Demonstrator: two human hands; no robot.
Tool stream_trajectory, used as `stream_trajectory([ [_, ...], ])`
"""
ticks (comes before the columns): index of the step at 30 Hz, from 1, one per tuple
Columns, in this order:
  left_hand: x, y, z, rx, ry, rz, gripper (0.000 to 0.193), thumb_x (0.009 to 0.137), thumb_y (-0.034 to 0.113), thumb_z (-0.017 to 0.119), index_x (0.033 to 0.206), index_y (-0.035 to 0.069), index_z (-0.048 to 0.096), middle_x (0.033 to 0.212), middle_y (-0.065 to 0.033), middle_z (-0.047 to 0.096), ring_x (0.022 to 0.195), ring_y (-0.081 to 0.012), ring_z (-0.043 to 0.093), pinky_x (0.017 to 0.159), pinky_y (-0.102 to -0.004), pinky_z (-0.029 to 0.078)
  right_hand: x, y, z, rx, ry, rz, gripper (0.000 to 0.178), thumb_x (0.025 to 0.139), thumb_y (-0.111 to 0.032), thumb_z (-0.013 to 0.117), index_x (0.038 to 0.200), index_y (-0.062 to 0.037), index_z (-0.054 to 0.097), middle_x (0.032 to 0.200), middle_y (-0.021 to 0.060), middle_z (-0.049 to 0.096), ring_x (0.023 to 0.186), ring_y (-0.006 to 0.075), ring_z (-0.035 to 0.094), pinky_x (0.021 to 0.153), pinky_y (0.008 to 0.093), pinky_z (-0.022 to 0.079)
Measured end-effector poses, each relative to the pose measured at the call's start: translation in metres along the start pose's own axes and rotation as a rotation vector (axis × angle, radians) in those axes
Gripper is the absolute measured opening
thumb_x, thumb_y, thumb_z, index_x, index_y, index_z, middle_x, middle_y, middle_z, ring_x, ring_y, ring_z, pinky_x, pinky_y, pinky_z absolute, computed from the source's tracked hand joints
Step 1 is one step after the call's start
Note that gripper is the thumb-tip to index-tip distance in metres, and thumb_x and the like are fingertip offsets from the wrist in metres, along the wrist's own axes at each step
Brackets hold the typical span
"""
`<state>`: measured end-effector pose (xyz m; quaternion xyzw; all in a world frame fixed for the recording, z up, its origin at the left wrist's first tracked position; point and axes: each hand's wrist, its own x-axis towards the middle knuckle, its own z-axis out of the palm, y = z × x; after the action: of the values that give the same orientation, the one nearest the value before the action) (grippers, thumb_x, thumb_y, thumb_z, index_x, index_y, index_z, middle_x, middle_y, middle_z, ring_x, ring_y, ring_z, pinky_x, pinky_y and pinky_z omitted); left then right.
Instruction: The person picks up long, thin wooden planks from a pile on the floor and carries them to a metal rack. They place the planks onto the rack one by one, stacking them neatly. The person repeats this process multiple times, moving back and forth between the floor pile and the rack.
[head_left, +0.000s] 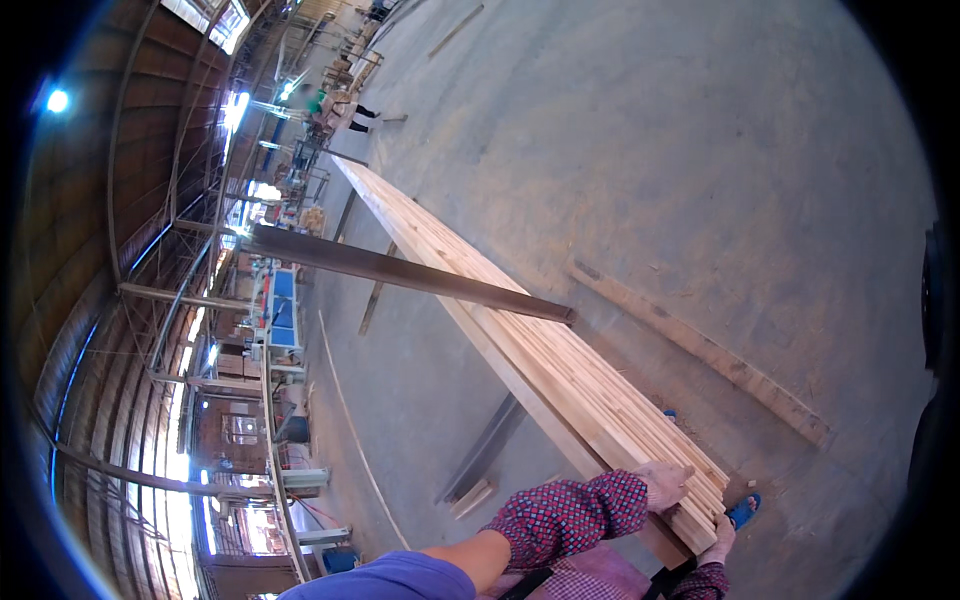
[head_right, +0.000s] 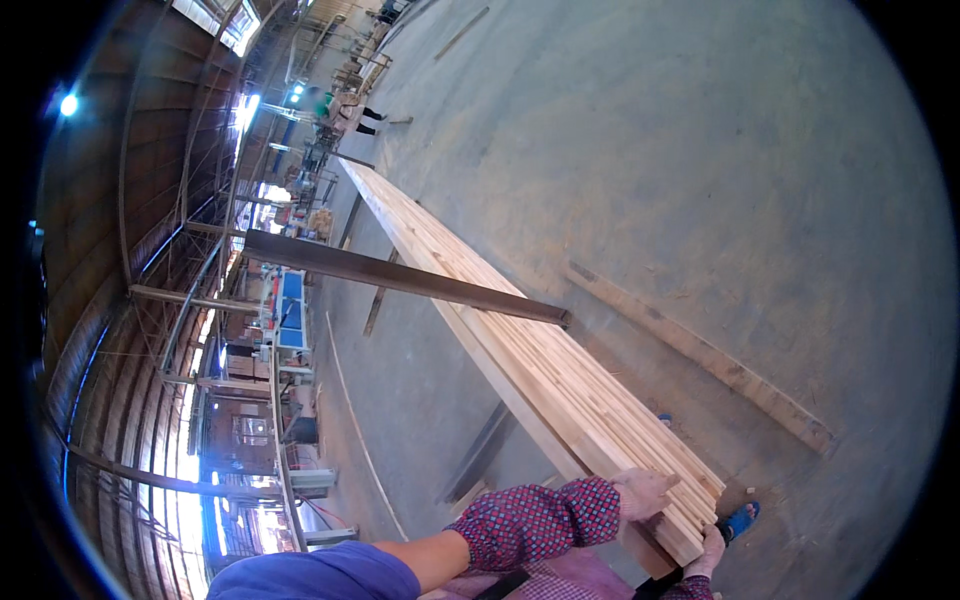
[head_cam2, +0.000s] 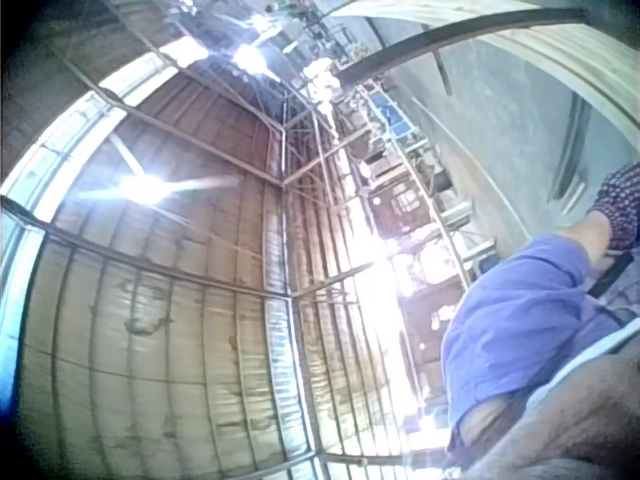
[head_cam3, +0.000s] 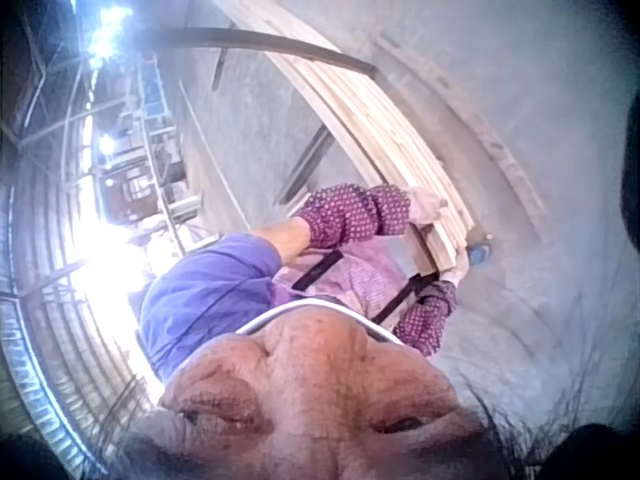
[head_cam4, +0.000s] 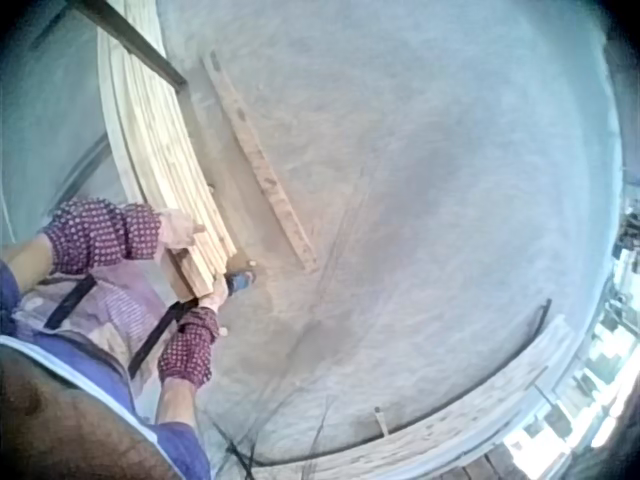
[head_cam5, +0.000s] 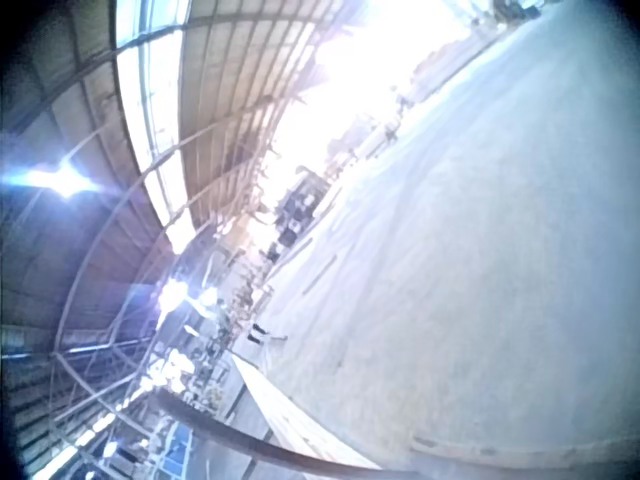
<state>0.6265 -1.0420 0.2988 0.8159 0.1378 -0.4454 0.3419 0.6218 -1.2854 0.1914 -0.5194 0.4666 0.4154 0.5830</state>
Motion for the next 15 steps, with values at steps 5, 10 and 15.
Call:
stream_trajectory([
  [5,-0.012,0.015,-0.008,0.262,0.043,0.161,0.052,0.077,0.025,0.059,0.126,0.006,0.054,0.111,-0.0265,0.06,0.106,-0.039,0.057,0.096,-0.0424,0.043,-0.006,-0.002,0.012,-0.048,-0.2,-0.116,0.039,0.085,-0.023,0.058,0.111,0.0066,0.058,0.104,0.016,0.064,0.092,0.0256,0.064,0.079,0.0351,0.052],
  [10,-0.024,0.033,-0.006,0.437,-0.068,0.087,0.078,0.068,0.053,0.068,0.122,0.0,0.052,0.118,-0.0165,0.057,0.118,-0.0282,0.049,0.096,-0.0434,0.039,-0.011,0.016,0.001,-0.452,0.104,-0.271,0.031,0.082,-0.029,0.062,0.09,0.0007,0.069,0.091,0.0097,0.068,0.084,0.0173,0.062,0.077,0.0314,0.046],
  [15,-0.044,0.072,0.033,0.488,-0.23,0.073,0.082,0.072,0.054,0.064,0.135,0.006,0.043,0.131,-0.0083,0.051,0.124,-0.0234,0.044,0.104,-0.0371,0.031,-0.041,0.028,-0.045,-0.593,0.306,-0.017,0.033,0.08,-0.032,0.052,0.092,-0.0054,0.068,0.086,0.0112,0.067,0.079,0.0204,0.061,0.074,0.0353,0.045],
])
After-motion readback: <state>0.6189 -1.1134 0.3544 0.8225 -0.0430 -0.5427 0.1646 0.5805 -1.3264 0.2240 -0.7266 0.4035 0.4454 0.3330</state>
